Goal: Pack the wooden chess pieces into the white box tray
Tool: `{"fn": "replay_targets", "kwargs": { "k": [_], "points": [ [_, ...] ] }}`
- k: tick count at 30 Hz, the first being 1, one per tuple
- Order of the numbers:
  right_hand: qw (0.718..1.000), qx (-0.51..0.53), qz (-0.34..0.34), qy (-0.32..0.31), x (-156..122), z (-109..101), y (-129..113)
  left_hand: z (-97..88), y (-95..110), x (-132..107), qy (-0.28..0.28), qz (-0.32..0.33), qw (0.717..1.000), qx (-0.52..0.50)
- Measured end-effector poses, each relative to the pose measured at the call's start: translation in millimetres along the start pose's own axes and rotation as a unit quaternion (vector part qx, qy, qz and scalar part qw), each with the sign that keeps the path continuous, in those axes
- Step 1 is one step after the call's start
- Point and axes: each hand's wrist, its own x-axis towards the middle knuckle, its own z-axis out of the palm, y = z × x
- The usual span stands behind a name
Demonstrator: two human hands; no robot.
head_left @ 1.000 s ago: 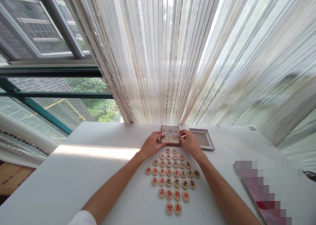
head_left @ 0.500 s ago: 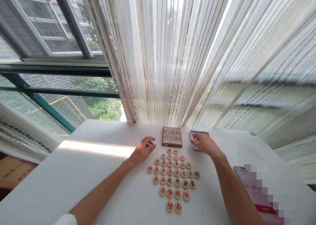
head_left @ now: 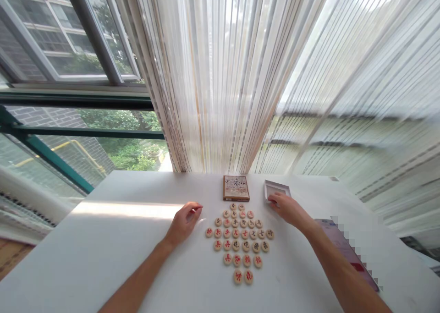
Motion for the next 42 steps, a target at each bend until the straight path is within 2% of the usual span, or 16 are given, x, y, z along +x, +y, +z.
{"fn": "replay_targets", "kwargs": {
  "k": [3, 5, 7, 11, 13, 16, 18, 21, 25, 28, 32, 37, 42],
  "points": [
    [0.997, 0.013, -0.025, 0.072, -20.4, -9.4, -18.6, -0.1, 2.3, -4.9, 0.001, -0.008, 1.000, -0.025],
    [0.993, 0.026, -0.060, 0.095, -36.5, -13.7, -45.5, 0.5, 5.4, -8.6, -0.007, -0.013, 0.999, -0.052],
    [0.981, 0.059, -0.151, 0.103, -53.3, -12.1, -82.9, 1.2, 10.4, -12.1, -0.024, -0.013, 0.996, -0.083],
    [0.949, 0.061, -0.302, 0.062, -81.3, 16.2, -161.1, -2.1, 25.9, -18.0, -0.116, -0.024, 0.975, -0.189],
    [0.940, 0.046, -0.332, 0.056, -90.1, 36.6, -188.3, -8.0, 34.6, -19.5, -0.156, -0.047, 0.963, -0.216],
    [0.930, 0.036, -0.361, 0.065, -97.8, 55.6, -210.6, -21.5, 44.4, -18.4, -0.175, -0.070, 0.965, -0.183],
    [0.928, 0.050, -0.364, 0.070, -100.5, 54.0, -215.7, -33.2, 47.5, -16.4, -0.201, -0.085, 0.962, -0.166],
    [0.929, 0.108, -0.342, 0.091, -101.7, 37.4, -208.3, -52.3, 48.0, -17.1, -0.205, -0.089, 0.968, -0.115],
    [0.925, 0.180, -0.278, 0.186, -101.6, 23.4, -168.0, -67.7, 47.1, -34.6, -0.220, -0.081, 0.972, 0.001],
    [0.936, 0.189, -0.197, 0.219, -105.7, 29.9, -126.7, -63.8, 48.3, -55.0, -0.235, -0.070, 0.967, 0.062],
    [0.949, 0.178, -0.104, 0.238, -121.0, 46.5, -85.7, -47.8, 49.6, -73.0, -0.211, -0.041, 0.970, 0.109],
    [0.956, 0.175, -0.027, 0.233, -140.5, 60.3, -65.6, -36.7, 47.1, -75.8, -0.213, 0.047, 0.966, 0.140],
    [0.953, 0.185, 0.035, 0.237, -146.4, 71.0, -53.2, -39.1, 48.9, -71.4, -0.238, 0.041, 0.958, 0.156]
  ]
}}
